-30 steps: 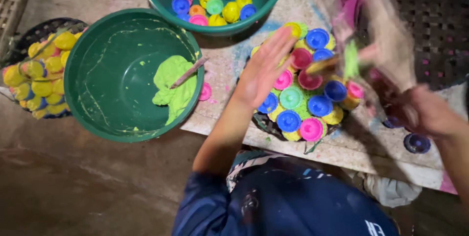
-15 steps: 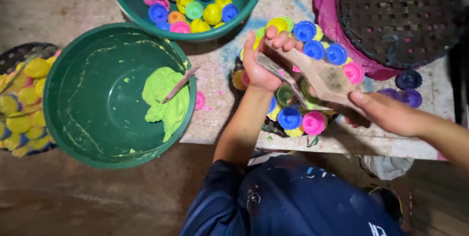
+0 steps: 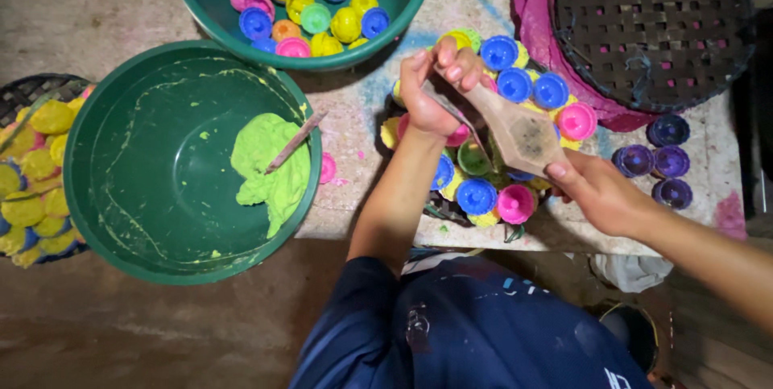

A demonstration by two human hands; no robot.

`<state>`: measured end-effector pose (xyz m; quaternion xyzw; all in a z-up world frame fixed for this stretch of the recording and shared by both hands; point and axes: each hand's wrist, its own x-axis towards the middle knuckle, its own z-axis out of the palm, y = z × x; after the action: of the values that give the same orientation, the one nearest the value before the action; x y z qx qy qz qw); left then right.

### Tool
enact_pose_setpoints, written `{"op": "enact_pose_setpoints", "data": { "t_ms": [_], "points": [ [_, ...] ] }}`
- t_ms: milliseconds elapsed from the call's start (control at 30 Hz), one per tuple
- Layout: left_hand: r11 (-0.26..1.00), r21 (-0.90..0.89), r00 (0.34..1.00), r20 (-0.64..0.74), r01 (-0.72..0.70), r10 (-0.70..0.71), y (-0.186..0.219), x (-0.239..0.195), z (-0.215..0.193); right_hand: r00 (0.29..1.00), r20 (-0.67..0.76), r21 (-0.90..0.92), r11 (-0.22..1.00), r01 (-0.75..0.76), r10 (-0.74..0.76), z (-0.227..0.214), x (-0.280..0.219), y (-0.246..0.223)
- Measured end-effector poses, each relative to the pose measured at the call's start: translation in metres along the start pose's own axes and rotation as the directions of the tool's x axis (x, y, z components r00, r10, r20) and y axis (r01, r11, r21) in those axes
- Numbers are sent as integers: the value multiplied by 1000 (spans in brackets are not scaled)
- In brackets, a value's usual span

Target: The person scoops green powder from a green basin into a manual press tool and then presses the powder into small plastic bottle caps arranged on a tray. The person repeats this process for multiple caps, occasionally adjusting the caps on the tray.

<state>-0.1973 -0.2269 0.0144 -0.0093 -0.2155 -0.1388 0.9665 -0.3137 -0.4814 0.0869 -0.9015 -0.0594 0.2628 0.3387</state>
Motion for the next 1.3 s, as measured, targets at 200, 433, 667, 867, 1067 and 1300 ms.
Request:
{"op": "enact_pose_setpoints", "data": {
  "t_ms": [200,433,667,867,1067,1300],
  "points": [
    [1000,-11,996,-93,10,-11,4,-11,0,996,81,144,988,-54,42,15,0,3],
    [999,42,983,-181,-31,38,-19,4,-6,996,-21,-5,997,-82,82,-7,-6,3],
    [1000,5,990,-137,-19,19,-4,9,-10,999,10,81,996,-44,43,3,3,-9],
    [997,50,955,-291,-50,63,-10,10,-15,992,-10,-33,992,-125,125,-13,4,-9],
    [995,87,962,-266,-42,63,-9,24,-12,994,-20,50,993,-109,110,-14,6,-20],
    [994,99,975,-212,-46,67,-9,33,3,994,-106,44,999,-3,7,-23,10,-5]
  ]
}}
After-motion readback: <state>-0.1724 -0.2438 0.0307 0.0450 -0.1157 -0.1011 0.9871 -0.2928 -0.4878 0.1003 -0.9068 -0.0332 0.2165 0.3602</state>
